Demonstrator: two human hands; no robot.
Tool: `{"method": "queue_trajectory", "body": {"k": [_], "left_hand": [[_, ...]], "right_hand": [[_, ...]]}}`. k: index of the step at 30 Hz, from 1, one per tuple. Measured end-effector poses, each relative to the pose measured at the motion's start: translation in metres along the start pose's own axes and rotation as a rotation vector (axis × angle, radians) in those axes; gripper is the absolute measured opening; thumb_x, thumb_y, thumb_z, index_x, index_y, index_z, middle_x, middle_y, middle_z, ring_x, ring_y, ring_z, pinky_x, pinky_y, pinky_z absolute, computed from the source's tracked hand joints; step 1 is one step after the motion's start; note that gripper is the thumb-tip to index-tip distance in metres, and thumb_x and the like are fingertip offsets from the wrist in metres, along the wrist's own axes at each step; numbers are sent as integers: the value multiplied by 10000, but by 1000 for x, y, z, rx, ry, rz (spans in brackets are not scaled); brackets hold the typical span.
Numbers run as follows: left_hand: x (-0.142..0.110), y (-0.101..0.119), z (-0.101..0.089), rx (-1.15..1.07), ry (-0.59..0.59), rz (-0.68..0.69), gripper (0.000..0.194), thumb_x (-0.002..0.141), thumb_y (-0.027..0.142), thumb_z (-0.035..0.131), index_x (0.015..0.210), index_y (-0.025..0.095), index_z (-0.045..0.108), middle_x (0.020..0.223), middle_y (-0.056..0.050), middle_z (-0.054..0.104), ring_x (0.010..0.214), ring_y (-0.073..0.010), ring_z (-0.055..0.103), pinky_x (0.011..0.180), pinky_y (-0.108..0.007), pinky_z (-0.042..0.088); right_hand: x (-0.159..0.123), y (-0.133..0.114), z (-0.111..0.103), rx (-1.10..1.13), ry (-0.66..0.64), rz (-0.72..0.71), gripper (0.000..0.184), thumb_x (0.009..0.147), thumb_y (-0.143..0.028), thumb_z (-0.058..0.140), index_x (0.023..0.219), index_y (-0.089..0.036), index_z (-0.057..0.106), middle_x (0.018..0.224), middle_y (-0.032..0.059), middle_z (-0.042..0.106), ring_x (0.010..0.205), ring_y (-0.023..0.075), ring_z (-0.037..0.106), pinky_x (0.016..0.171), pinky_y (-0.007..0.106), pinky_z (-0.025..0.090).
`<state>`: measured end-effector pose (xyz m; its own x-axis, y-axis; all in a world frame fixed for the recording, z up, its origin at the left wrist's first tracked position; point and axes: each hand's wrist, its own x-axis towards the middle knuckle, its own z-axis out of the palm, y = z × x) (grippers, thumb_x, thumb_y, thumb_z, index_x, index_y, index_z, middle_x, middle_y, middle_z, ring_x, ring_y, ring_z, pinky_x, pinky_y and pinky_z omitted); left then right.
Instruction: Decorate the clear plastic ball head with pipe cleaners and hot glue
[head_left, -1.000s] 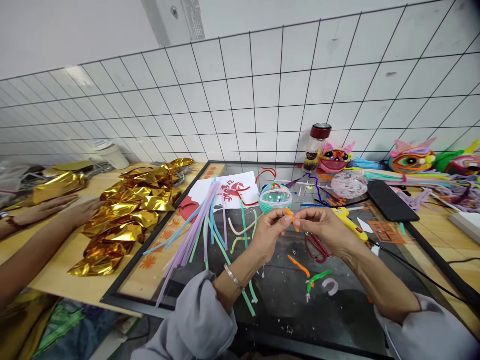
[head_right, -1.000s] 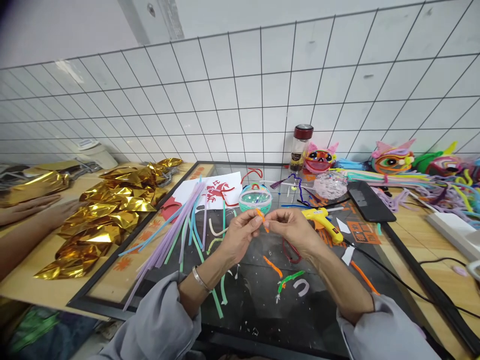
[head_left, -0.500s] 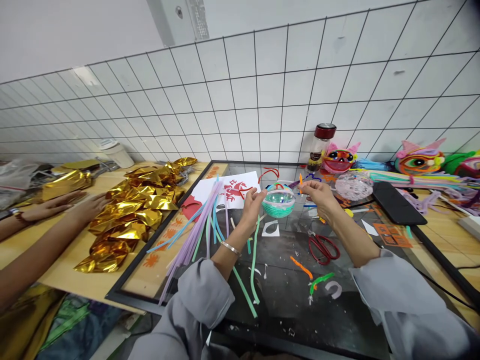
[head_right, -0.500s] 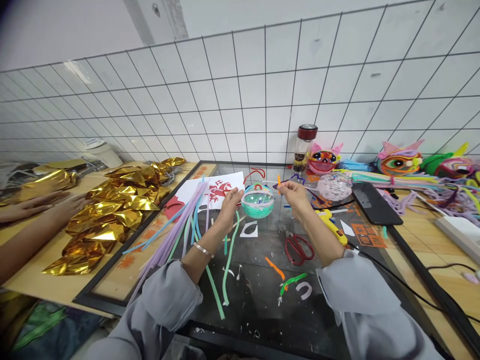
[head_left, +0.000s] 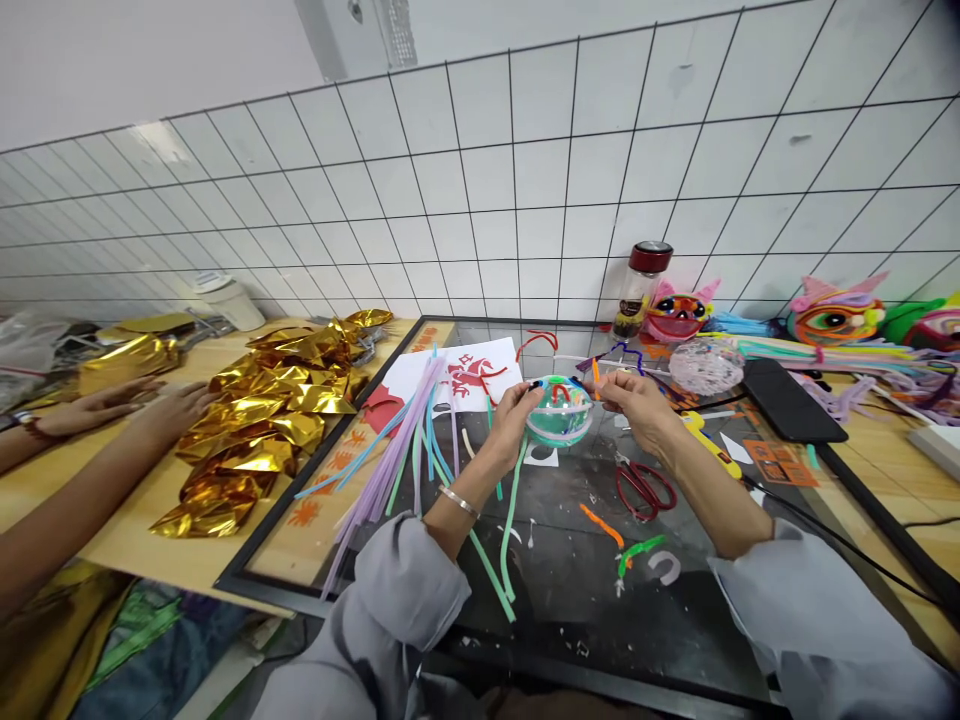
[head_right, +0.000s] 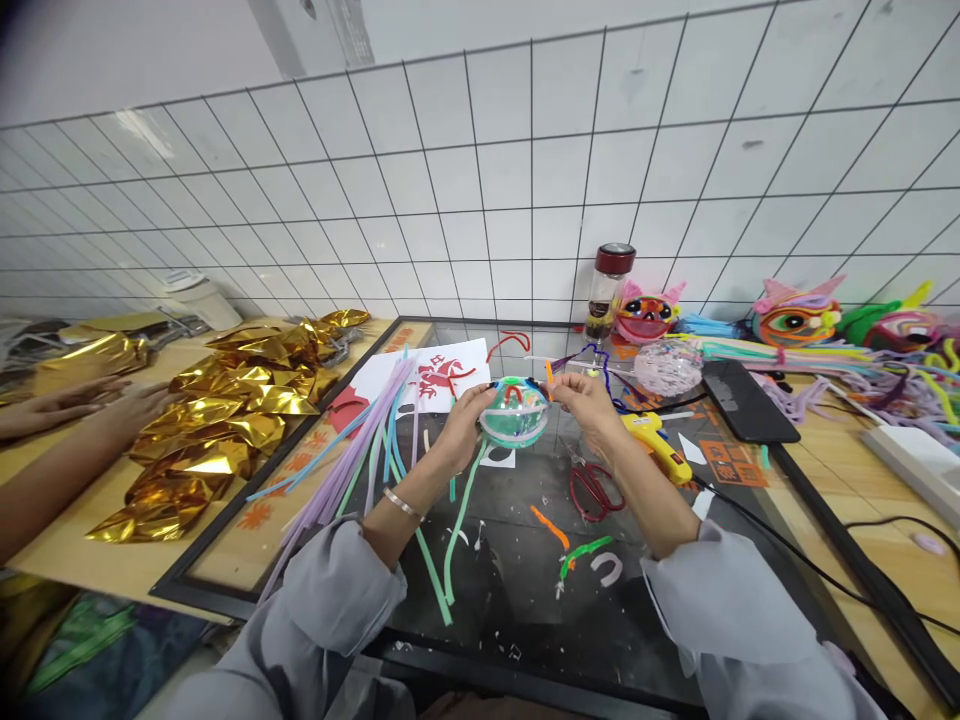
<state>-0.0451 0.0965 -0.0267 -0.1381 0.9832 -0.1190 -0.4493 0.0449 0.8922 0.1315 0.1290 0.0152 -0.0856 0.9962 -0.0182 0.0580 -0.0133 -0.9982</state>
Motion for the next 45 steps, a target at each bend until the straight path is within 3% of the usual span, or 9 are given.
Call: {"method": "queue_trajectory", "body": {"k": [7,13,15,18,21,26,34,45], "left_hand": [[-22,-4,-5,159,-75,134,473,617,246,791,1056,189,626,1008,-18,658,917,-155,588,832,-260,444],[-29,0,-9,341,-197,214,489,657,234,760,1106,196,571,1037,-29,626,945,-166,576,856,-270,434],[-33,2,-10,408,-221,246,509,654,217,762,1118,203,554,1067,-34,610,958,-173,571,868,-278,428],[-39,5,-9,475,-253,257,517,650,190,754,1121,214,541,1068,-34,595,973,-187,564,869,-284,424],[-44,10,-8,484,-281,273,531,618,159,758,1099,221,544,1072,-31,583,995,-197,561,877,-279,421],[-50,12,-7,515,-297,376,544,585,107,753,1067,226,529,1078,-34,554,1029,-204,545,932,-276,395],[-53,12,-5,622,-300,485,467,597,106,716,994,226,500,1076,-39,532,1058,-214,521,975,-298,368],[-53,10,-7,698,-342,575,427,635,134,695,1001,220,493,1123,-69,544,1161,-249,510,1049,-375,364]], "right_hand": [[-31,6,-10,-81,-39,-83,295,596,-478,719,649,-212,601,752,51,702,832,218,617,731,321,427],[-48,9,-18,-167,-45,-153,291,681,-490,677,689,-210,599,712,34,667,743,202,590,679,312,420],[-52,3,-21,-307,-53,-263,261,743,-465,637,728,-206,610,750,40,673,734,199,589,689,316,421],[-57,-9,-22,-630,-6,-555,198,861,-370,541,809,-201,630,875,66,694,836,214,607,755,328,402],[-61,-18,-18,-914,36,-793,203,921,-278,478,833,-195,642,832,64,697,783,206,599,706,328,343],[-67,-17,-10,-1166,25,-995,239,958,-227,457,853,-179,665,788,60,686,740,189,567,681,327,282],[-73,-21,-10,-1355,37,-1090,228,934,-172,483,812,-185,676,761,46,640,722,193,479,702,337,263],[-74,-18,-4,-1275,161,-1052,210,928,-198,511,797,-180,673,829,69,617,783,193,495,699,336,278]]}}
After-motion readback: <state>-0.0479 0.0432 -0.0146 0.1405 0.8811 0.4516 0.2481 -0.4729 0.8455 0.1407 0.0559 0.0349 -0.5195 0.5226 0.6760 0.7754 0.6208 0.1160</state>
